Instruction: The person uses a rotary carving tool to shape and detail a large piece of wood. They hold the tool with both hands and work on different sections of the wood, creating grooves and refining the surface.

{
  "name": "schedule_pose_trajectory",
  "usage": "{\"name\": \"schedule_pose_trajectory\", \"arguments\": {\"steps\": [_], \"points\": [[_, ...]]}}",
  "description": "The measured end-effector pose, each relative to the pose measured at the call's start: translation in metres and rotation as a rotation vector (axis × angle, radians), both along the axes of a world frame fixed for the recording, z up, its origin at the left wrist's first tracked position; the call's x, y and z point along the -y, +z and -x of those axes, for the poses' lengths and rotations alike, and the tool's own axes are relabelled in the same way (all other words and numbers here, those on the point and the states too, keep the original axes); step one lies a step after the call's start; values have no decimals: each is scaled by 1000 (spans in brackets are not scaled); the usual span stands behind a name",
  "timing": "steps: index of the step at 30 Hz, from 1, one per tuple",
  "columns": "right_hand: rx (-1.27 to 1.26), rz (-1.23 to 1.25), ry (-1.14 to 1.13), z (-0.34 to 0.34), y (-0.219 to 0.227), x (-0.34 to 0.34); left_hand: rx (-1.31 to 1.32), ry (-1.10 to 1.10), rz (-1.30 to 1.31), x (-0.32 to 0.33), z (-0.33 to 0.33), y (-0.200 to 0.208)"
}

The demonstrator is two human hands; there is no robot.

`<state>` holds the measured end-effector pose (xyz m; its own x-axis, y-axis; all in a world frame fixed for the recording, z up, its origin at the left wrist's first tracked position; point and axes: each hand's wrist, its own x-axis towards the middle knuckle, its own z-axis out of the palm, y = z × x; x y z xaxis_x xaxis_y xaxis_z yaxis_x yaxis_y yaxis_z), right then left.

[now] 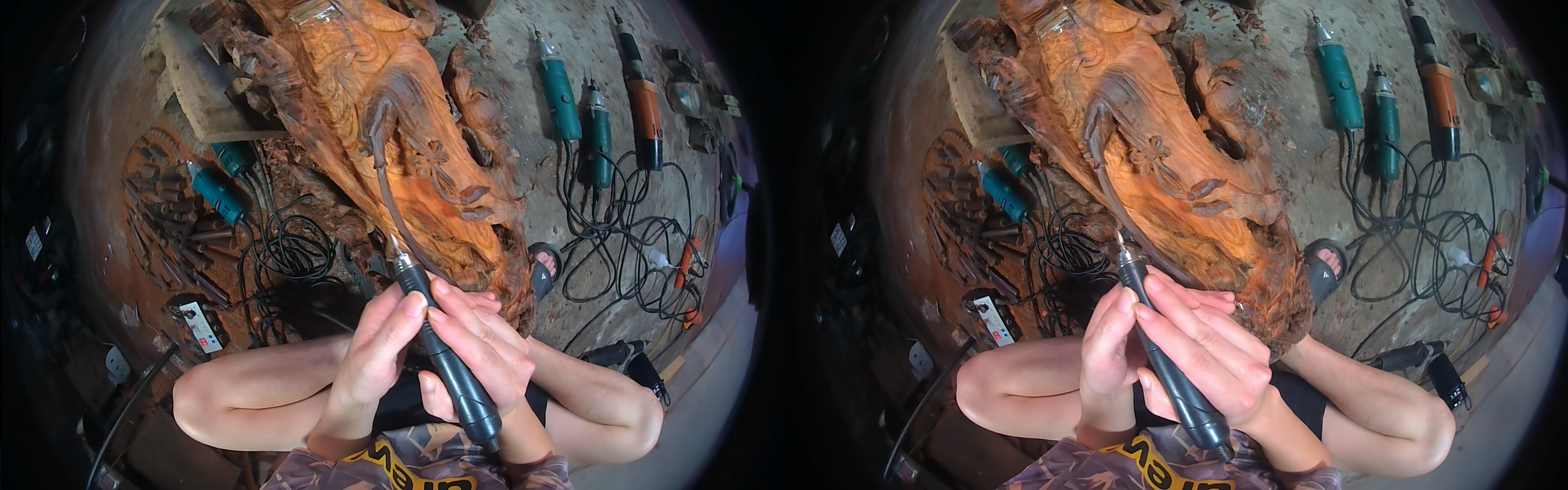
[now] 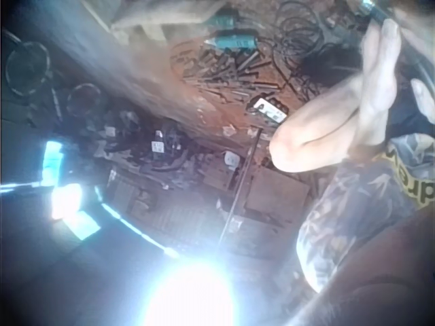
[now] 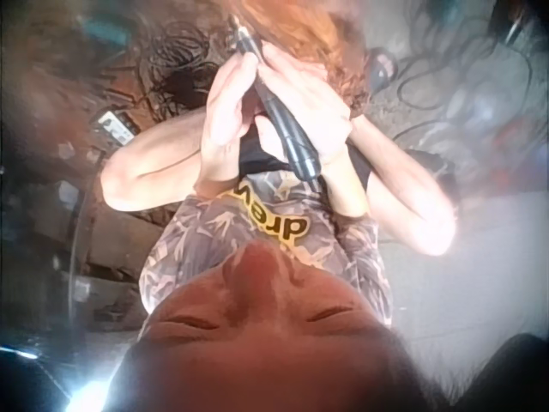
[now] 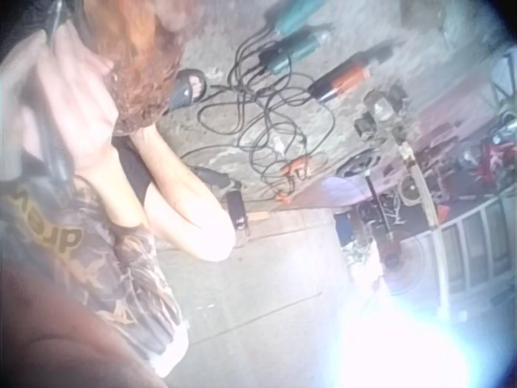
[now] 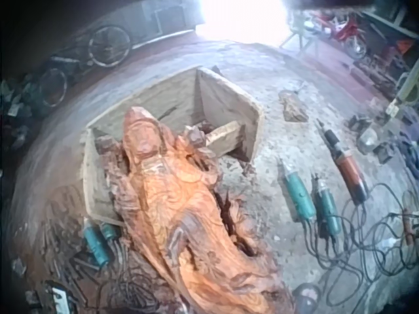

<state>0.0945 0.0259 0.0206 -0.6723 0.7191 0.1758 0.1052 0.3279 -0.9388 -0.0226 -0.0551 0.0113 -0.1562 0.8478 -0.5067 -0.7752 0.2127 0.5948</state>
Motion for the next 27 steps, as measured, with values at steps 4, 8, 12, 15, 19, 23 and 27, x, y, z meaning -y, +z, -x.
{"name": "schedule_pose_trajectory", "arguments": {"steps": [4,8,12,15,19,23,27], "points": [[73,-133,24,3,0,7,-1,65,-215,2,-7,-20],[78,-184,7,9,-4,12,730,246,252,29,-6,-28],[57,-154,-7,13,-5,9,54,133,-78,-1,-5,-15],[63,-158,-21,13,-4,7,37,106,-17,-4,-2,-12],[74,-150,-18,13,-2,6,92,173,-65,-3,-7,-15],[57,-142,-35,14,-4,8,49,251,87,-11,-14,-3],[60,-122,-44,12,-4,9,70,147,-122,-3,-8,-17]]}}
